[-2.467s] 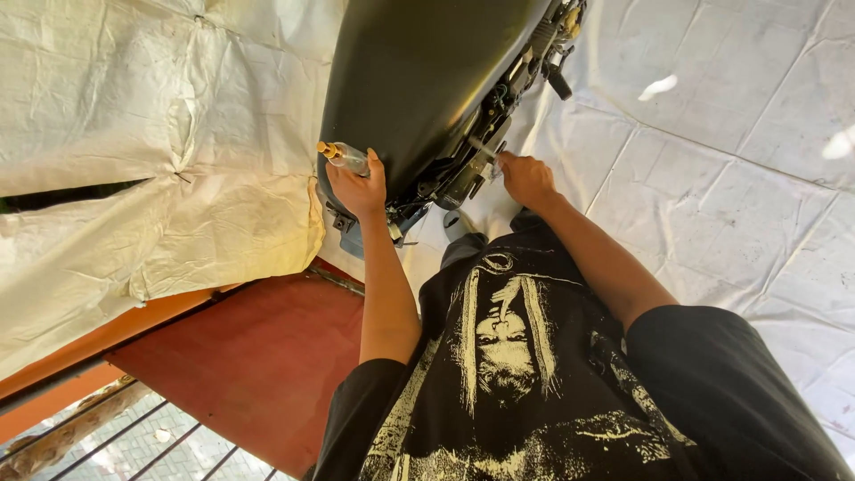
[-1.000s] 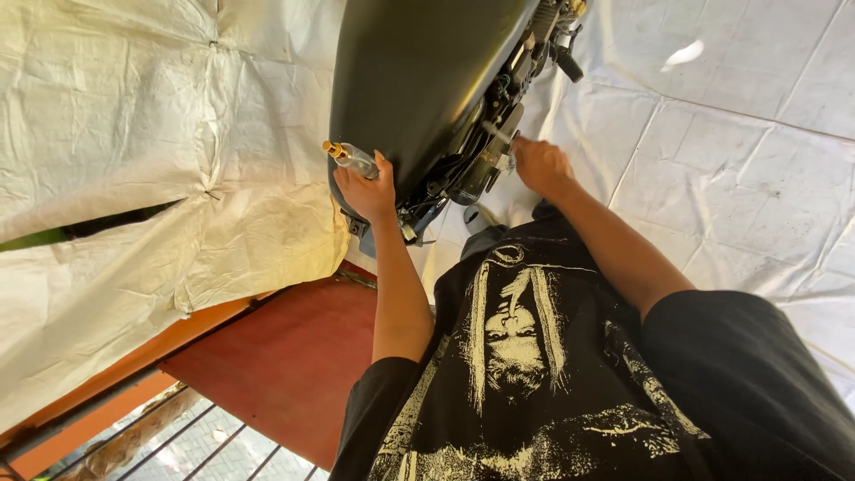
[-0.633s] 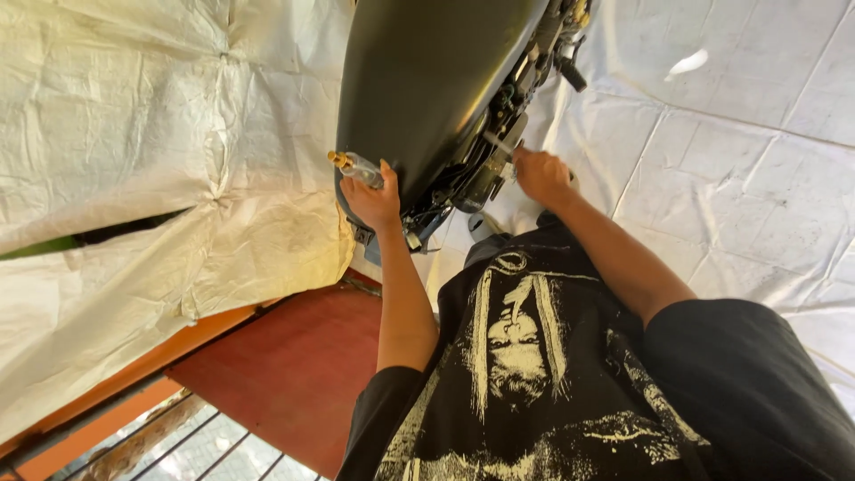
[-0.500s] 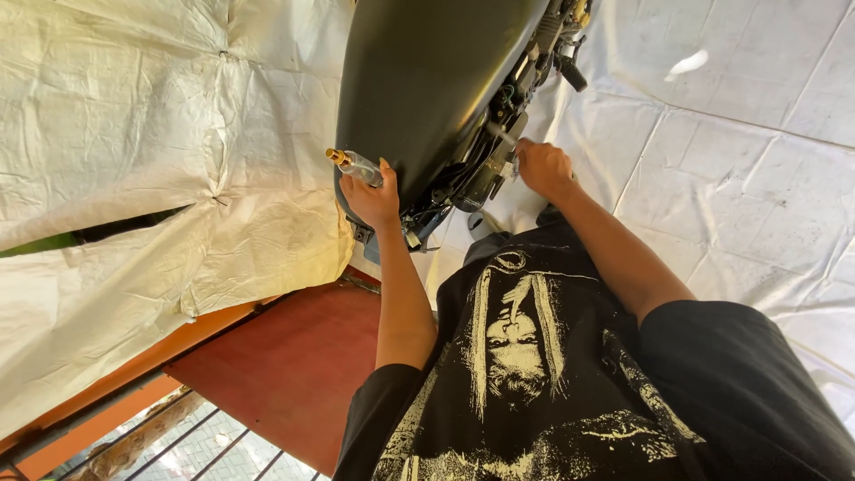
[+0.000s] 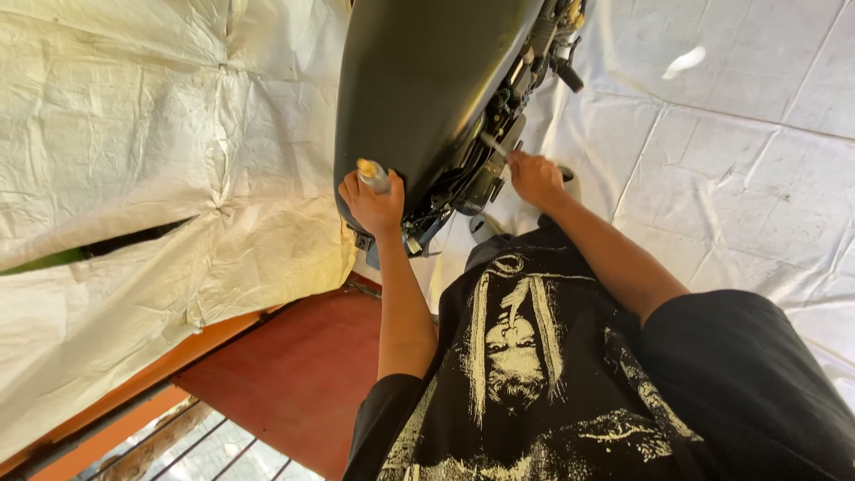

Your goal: The person uses a wrench to tighten bolts on the rear section of a motorcycle while holding a spray bottle. They work on the area near the seat and rear wheel, adjusting their position to reach different fasteners.

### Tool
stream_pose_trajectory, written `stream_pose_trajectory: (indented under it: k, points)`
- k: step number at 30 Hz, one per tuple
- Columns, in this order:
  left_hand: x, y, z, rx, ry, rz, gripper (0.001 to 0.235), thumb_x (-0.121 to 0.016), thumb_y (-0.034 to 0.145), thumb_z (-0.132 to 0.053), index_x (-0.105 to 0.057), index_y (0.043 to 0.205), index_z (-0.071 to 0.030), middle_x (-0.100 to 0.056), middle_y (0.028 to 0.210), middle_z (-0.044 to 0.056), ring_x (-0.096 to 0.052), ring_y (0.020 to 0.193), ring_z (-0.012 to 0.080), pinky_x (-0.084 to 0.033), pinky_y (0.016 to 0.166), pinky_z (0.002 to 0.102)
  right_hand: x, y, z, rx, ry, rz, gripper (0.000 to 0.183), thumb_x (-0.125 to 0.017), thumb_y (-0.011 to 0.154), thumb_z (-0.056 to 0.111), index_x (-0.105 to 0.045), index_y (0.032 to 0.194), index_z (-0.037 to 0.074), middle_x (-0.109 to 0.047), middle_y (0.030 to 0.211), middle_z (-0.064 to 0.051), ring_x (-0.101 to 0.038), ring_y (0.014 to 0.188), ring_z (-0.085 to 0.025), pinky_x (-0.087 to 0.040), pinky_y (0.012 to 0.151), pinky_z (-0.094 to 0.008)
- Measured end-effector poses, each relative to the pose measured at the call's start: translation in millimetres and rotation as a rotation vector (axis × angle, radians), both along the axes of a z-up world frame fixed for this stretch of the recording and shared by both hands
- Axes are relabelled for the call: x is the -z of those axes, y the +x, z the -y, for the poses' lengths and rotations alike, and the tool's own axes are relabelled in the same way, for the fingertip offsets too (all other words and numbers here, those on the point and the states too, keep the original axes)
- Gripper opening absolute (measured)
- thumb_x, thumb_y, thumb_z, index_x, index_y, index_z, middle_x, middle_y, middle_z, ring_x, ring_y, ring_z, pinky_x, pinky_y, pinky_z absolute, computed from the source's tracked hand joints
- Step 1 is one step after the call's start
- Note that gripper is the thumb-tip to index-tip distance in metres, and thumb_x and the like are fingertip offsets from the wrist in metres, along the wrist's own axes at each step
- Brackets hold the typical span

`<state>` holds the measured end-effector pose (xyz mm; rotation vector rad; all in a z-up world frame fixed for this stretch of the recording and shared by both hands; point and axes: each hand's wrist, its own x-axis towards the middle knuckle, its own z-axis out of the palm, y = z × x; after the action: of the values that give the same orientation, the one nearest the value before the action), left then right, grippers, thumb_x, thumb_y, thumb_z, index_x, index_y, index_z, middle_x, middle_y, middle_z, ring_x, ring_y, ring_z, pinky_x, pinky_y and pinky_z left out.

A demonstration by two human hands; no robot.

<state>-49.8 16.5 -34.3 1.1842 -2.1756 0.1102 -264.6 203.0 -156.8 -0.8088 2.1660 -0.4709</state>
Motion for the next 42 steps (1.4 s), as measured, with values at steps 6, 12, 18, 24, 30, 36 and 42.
stream_pose_trajectory:
  k: [6, 12, 18, 24, 30, 36, 42]
  points:
    - [-0.6, -0.6, 1.4, -0.143, 0.143, 0.057, 0.066, -0.074, 0.077, -0.039, -0.065, 0.133, -0.006, -0.063, 0.137, 0.01, -0.053, 0.133, 0.03, -0.033, 0.111, 0.049, 21.6, -20.7, 4.5, 0.068, -0.071, -0.069, 0.026, -0.048, 0.105, 0.037, -0.07, 0.117, 0.031, -0.075, 0.088, -0.015, -0.075, 0.087, -0.042, -0.062, 0.073, -0.052]
    - [0.7, 5.7, -0.2, -0.165, 0.242, 0.064, 0.064, -0.074, 0.079, -0.034, -0.063, 0.136, -0.005, -0.066, 0.134, 0.011, -0.055, 0.133, 0.0281, -0.036, 0.113, 0.046, 21.3, 7.2, -0.7, 0.006, -0.038, -0.008, 0.031, -0.047, 0.104, 0.041, -0.07, 0.118, 0.025, -0.076, 0.091, -0.022, -0.074, 0.092, -0.046, -0.061, 0.079, -0.058]
    - [10.3, 4.7, 6.9, -0.149, 0.125, 0.076, 0.064, -0.075, 0.075, -0.035, -0.065, 0.132, -0.008, -0.068, 0.131, 0.006, -0.059, 0.129, 0.0258, -0.041, 0.109, 0.044, 11.9, -4.6, 5.6, 0.069, -0.025, 0.017, 0.034, -0.042, 0.107, 0.034, -0.068, 0.116, 0.016, -0.073, 0.091, -0.027, -0.073, 0.093, -0.05, -0.06, 0.078, -0.059]
    - [14.5, 8.7, 7.2, -0.145, 0.15, 0.045, 0.063, -0.074, 0.077, -0.036, -0.065, 0.133, -0.008, -0.068, 0.132, 0.006, -0.059, 0.13, 0.0264, -0.041, 0.109, 0.045, 40.9, -9.8, 10.7, 0.049, -0.019, 0.067, 0.037, -0.04, 0.108, 0.042, -0.067, 0.112, 0.016, -0.074, 0.092, -0.025, -0.072, 0.096, -0.05, -0.059, 0.079, -0.06]
    - [10.1, 8.4, 6.4, -0.14, 0.175, 0.033, 0.063, -0.073, 0.079, -0.036, -0.065, 0.135, -0.008, -0.068, 0.133, 0.007, -0.058, 0.131, 0.0269, -0.04, 0.109, 0.045, -3.9, -5.9, 11.7, 0.046, 0.039, 0.104, 0.034, -0.042, 0.106, 0.036, -0.069, 0.118, 0.019, -0.074, 0.102, -0.024, -0.07, 0.105, -0.048, -0.058, 0.087, -0.058]
    - [6.6, 2.0, 4.4, -0.148, 0.167, 0.009, 0.062, -0.074, 0.077, -0.035, -0.067, 0.131, -0.004, -0.069, 0.131, 0.013, -0.059, 0.129, 0.0326, -0.041, 0.107, 0.049, 27.1, -36.0, 21.1, 0.055, 0.069, 0.02, 0.032, -0.044, 0.106, 0.039, -0.07, 0.118, 0.025, -0.075, 0.102, -0.019, -0.072, 0.103, -0.044, -0.059, 0.086, -0.055]
    - [8.9, 4.7, 2.4, -0.143, 0.151, 0.042, 0.062, -0.073, 0.078, -0.037, -0.067, 0.131, -0.006, -0.069, 0.131, 0.011, -0.059, 0.13, 0.0295, -0.039, 0.108, 0.046, -12.3, -19.2, 7.9, 0.033, 0.045, 0.073, 0.035, -0.043, 0.107, 0.034, -0.07, 0.123, 0.017, -0.073, 0.104, -0.027, -0.07, 0.106, -0.049, -0.058, 0.089, -0.059]
